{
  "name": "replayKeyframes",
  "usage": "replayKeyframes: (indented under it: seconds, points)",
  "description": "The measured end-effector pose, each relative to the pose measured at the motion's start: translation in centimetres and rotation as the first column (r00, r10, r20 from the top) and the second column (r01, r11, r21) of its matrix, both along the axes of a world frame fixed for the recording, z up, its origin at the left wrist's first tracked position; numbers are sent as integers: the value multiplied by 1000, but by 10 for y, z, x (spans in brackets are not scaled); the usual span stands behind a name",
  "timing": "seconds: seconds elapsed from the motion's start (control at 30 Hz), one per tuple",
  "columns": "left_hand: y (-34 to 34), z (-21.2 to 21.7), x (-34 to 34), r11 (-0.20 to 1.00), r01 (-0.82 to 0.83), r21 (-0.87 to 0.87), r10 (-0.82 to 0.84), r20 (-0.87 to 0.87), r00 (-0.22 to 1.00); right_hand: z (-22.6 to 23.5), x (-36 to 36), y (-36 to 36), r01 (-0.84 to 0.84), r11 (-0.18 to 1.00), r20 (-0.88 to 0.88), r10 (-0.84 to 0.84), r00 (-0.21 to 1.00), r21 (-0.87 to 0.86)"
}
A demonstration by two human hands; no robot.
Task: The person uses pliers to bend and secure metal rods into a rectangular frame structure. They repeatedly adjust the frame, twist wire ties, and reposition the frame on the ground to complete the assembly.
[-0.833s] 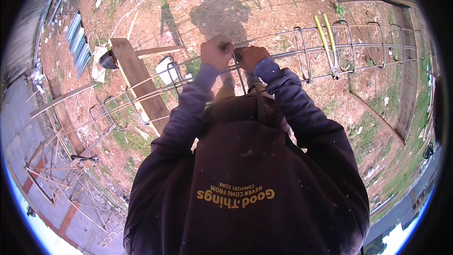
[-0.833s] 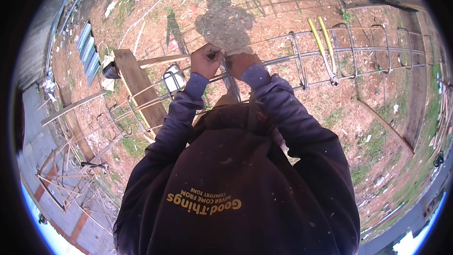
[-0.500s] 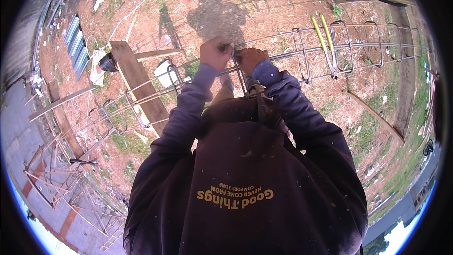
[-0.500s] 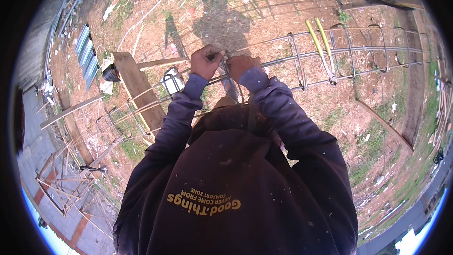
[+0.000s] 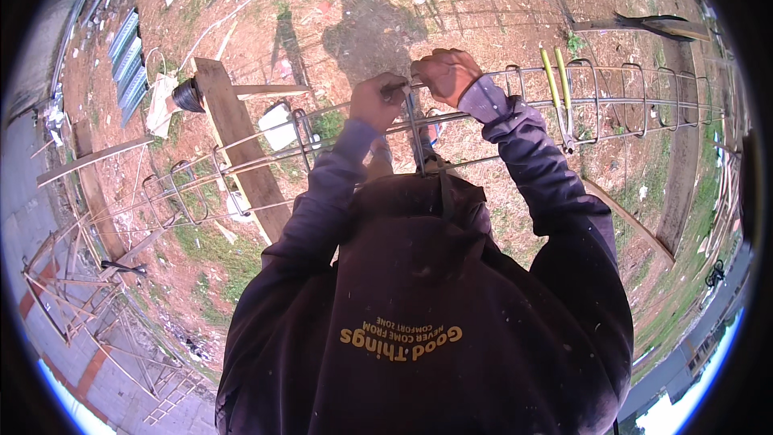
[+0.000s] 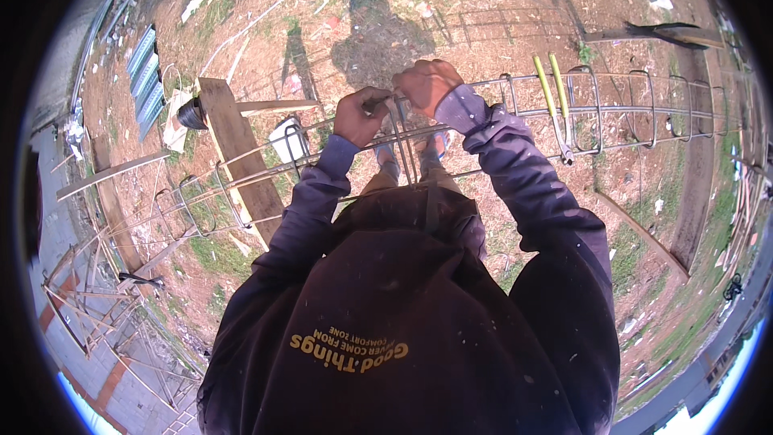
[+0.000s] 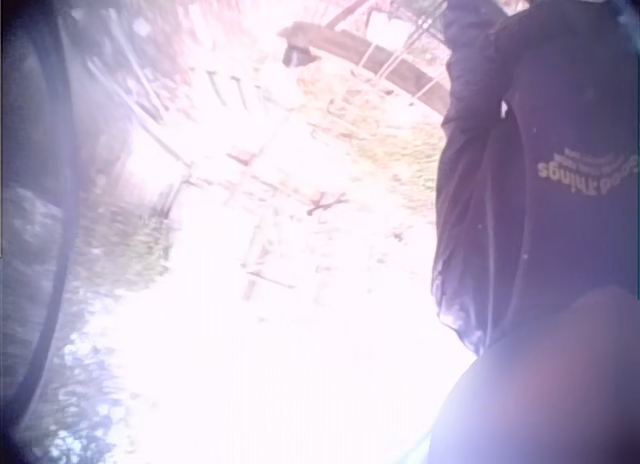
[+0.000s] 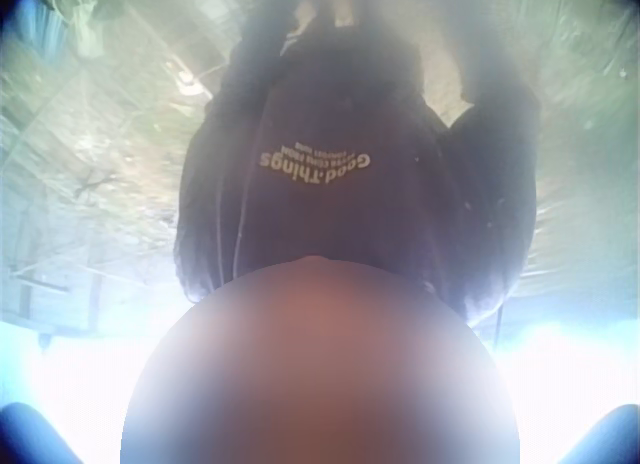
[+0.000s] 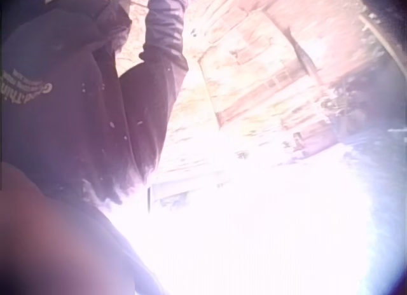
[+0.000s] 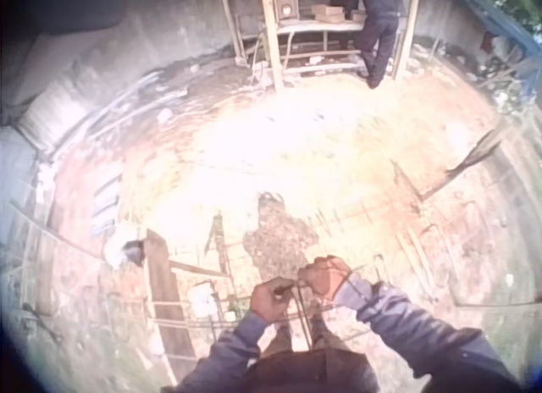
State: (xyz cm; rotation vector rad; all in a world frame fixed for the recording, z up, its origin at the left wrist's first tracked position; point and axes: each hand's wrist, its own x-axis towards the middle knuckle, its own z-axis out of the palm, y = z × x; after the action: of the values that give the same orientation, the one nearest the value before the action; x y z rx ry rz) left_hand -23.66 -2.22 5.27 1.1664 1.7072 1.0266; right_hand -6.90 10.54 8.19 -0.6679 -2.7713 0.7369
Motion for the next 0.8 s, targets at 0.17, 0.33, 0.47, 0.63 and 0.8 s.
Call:
replayKeyframes:
  seconds: [0.17,0.33,0.47,0.63,0.8]
  points:
    - [-6,7,-10,995,76,65,-70,-88,994,-15,-27,50,-62,934,219,147,965,-353]
    - [6,6,-9,996,66,-57,-67,-29,997,-6,-69,68,-64,918,484,265,834,-392]
    - [15,1,-7,993,-51,-106,45,-60,997,19,-101,44,-134,988,603,153,783,-76]
    - [17,-4,6,977,-211,5,202,-310,929,41,-71,-14,-22,997,310,-3,951,77]
    - [17,1,13,990,8,138,52,-430,901,28,-23,-52,375,915,-92,-391,916,-151]
